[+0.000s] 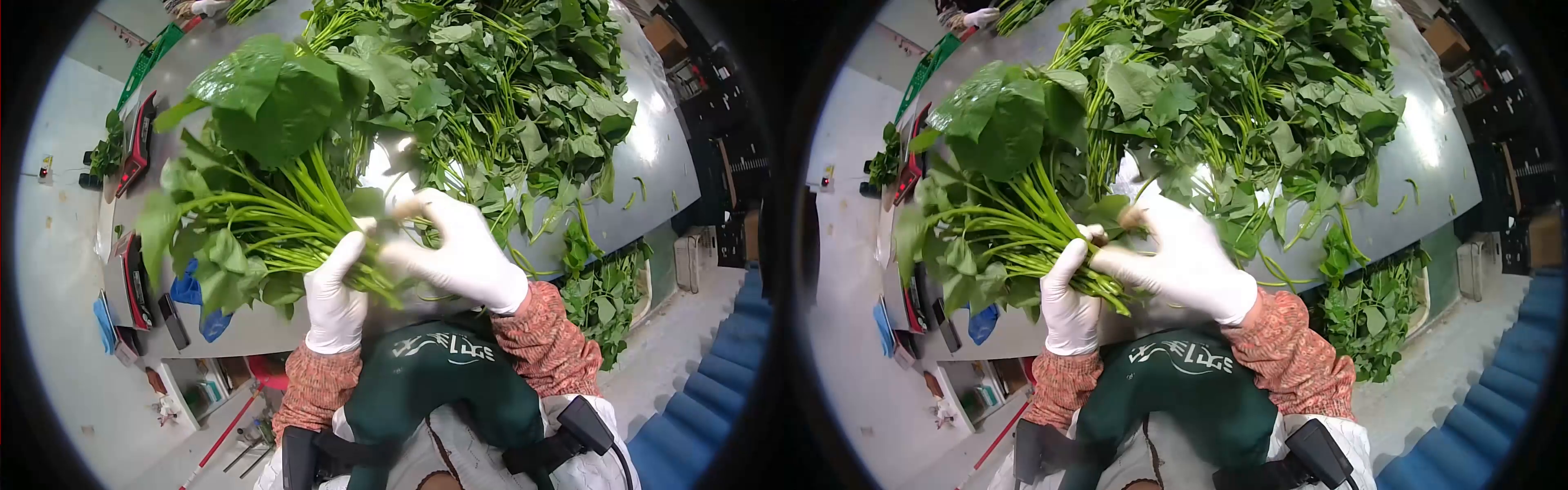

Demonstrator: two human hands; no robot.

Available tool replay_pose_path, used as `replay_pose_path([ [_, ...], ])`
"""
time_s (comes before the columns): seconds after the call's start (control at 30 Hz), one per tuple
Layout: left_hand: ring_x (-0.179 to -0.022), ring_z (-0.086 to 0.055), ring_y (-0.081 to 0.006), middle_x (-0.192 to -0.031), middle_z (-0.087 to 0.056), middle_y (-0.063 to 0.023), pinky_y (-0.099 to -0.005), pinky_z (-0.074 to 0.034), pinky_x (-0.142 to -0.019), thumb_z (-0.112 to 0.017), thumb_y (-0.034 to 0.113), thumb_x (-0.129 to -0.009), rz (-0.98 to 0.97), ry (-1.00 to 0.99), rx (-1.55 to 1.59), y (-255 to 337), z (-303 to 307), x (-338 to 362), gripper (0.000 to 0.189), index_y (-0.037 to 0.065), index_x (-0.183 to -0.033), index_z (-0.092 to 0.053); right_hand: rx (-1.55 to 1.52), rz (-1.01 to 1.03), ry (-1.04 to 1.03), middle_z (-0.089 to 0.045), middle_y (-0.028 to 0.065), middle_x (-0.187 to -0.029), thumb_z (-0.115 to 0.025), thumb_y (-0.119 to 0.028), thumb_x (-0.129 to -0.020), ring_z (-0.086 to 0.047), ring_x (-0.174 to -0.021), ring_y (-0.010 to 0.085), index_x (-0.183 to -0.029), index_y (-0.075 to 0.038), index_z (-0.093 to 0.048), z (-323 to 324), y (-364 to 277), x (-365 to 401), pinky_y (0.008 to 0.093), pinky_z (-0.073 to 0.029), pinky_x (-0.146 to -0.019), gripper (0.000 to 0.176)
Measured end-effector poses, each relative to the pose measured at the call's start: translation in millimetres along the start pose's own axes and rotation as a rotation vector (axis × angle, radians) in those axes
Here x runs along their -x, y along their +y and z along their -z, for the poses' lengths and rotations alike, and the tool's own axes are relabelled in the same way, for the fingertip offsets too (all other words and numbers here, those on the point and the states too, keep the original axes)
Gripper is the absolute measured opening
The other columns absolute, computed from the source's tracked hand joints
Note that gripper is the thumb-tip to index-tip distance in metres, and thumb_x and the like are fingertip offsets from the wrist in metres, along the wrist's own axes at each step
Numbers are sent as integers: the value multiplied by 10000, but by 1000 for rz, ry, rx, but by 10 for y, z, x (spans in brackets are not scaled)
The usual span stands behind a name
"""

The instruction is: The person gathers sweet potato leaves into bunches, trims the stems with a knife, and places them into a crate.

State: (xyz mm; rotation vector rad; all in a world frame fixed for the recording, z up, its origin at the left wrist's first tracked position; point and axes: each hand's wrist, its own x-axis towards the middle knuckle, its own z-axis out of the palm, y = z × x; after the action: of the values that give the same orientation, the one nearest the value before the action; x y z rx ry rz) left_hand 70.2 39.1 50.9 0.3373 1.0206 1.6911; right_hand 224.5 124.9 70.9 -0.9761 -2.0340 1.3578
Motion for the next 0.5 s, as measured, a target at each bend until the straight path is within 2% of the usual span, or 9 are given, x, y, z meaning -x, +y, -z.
replay_pose_path([
  [0.07, -1000, -596, -198, -1073, -634, -92, -330, -453, -926, -588, 63, -884, 9, 17, -121, 17, -90, 101, 231, -20, -1098, -602, -63, 195, -12, -498, 259, -1308, -798, -306, -714, -509, -1210, 320, -1379, 58, -371, -295, 57, -47, 363, -400, -1023, 870],
  [0.1, -1012, -592, -192, -1088, -634, -85, -331, -448, -937, -582, 91, -892, 72, 93, -62, -19, -125, 130, 260, -10, -1132, -594, -51, 144, -148, -349, 293, -1426, -801, -335, -692, -356, -1342, 371, -1460, 69, -180, -382, 23, -40, 371, -302, -1110, 1067],
  [0.13, -1052, -584, -194, -1122, -627, -90, -335, -445, -952, -577, 115, -903, 30, 31, -43, -2, -121, 130, 294, -10, -1169, -579, -233, 149, -162, -359, 293, -1417, -806, -352, -681, -342, -1349, 371, -1454, 64, -211, -369, -35, -102, 368, -275, -1122, 1060],
  [0.2, -1093, -575, -204, -1165, -614, -97, -345, -435, -981, -578, 122, -907, 151, 17, 10, 45, -45, 136, 323, -6, -1204, -569, -66, 208, -190, -367, 286, -1408, -805, -358, -683, -357, -1331, 360, -1429, 71, -260, -371, -2, -139, 371, -297, -1106, 1018],
  [0.27, -1138, -554, -195, -1242, -576, -88, -356, -424, -1011, -583, 106, -917, 182, 30, 121, 71, -5, 137, 388, 15, -1288, -514, 56, -48, -403, -522, 272, -1250, -773, -316, -708, -510, -1188, 354, -1364, 66, -361, -239, -131, -239, 376, -411, -1002, 864],
  [0.33, -1141, -549, -181, -1258, -566, -74, -350, -434, -995, -588, 138, -939, 112, 28, 0, 59, 5, 103, 404, 22, -1313, -490, -63, 328, -167, -564, 273, -1168, -762, -307, -700, -578, -1072, 362, -1353, 40, -379, -367, 9, -269, 382, -460, -919, 832],
  [0.37, -1115, -555, -168, -1242, -571, -69, -341, -440, -975, -601, 197, -948, 147, 65, -132, 77, 57, 101, 424, 24, -1317, -484, -131, 277, -137, -606, 299, -1010, -754, -272, -648, -612, -951, 416, -1166, 107, -488, -398, -8, -253, 436, -503, -825, 694],
  [0.47, -1090, -555, -159, -1218, -575, -67, -331, -441, -960, -602, 238, -952, 113, -52, -283, 143, 138, 70, 427, 26, -1306, -492, 182, -23, -295, -642, 244, -850, -724, -241, -654, -637, -822, 410, -1074, 60, -552, -369, -203, -207, 437, -521, -745, 545],
  [0.5, -1066, -558, -154, -1192, -583, -70, -320, -442, -937, -643, 311, -925, 68, -88, -336, 204, 124, 72, 476, 6, -1268, -514, 97, 71, -215, -645, 215, -768, -695, -221, -669, -642, -716, 388, -995, 27, -578, -405, -165, -184, 425, -524, -680, 426],
])
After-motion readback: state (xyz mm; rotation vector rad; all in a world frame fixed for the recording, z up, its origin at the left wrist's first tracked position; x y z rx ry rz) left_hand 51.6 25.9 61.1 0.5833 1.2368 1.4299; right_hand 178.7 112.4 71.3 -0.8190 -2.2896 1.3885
